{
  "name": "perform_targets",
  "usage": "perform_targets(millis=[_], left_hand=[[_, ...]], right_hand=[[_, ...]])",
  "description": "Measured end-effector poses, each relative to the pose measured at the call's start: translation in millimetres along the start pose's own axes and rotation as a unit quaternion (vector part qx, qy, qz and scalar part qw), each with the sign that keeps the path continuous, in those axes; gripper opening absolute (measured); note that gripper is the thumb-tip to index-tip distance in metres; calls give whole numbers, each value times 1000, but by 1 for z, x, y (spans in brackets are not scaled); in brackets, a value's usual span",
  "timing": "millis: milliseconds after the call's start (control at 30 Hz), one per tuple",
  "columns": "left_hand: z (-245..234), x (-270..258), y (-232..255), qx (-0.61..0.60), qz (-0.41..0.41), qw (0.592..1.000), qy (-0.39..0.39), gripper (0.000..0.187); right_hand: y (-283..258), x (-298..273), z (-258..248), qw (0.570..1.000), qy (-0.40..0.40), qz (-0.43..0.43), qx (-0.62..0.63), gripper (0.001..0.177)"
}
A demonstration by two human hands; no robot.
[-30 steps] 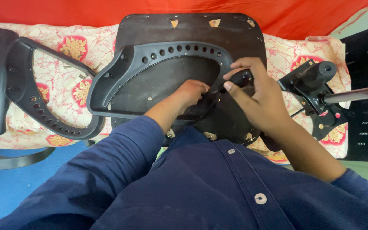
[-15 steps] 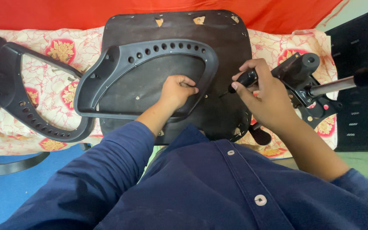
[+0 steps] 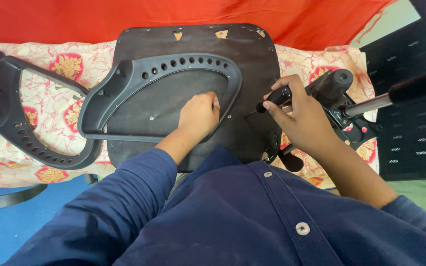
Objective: The person uses a screwdriver to loosen and remove screws from a black plastic chair seat frame. They repeatedly pry and unscrew fasteners along the curved edge of the seat, working methodically around the perimeter.
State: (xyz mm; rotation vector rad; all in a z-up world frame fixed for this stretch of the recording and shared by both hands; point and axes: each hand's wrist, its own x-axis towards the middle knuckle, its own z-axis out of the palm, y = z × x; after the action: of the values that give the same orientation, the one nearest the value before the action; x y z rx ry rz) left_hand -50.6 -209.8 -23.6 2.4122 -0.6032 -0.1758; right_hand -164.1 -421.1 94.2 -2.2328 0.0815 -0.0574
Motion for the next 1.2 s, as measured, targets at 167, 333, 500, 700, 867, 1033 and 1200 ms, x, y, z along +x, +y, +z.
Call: perform_targets(millis=[167,333,500,700,867,1033,1200], left_hand=[[8,6,-9,-70,14,997,26,13],[12,18,-20,-141,-77,987,17,11],[15,31,-26,-159,-90,982,37,14],[28,41,-41,-203,-121,969,78,12],[45,55,-41,-393,-221,893,-5,18],[49,65,-32,-288,-152,945,-44,46],[34,74,-23,-320,-199,915,-148,70]], right_hand=[[-1,0,2,1000,-7,27,-13,35],[-3,-1,3,1000,-11,-4,-22,36],[-3,-1,1,999,-23,16,-33,36],[2,-4,-1,999,-10,-13,-29,37],[5,-5,-3,1000,-9,15,-22,36],[5,-2,-5,1000,-7,-9,-26,35],[2,0,-2,1000,-11,-12,-21,36]])
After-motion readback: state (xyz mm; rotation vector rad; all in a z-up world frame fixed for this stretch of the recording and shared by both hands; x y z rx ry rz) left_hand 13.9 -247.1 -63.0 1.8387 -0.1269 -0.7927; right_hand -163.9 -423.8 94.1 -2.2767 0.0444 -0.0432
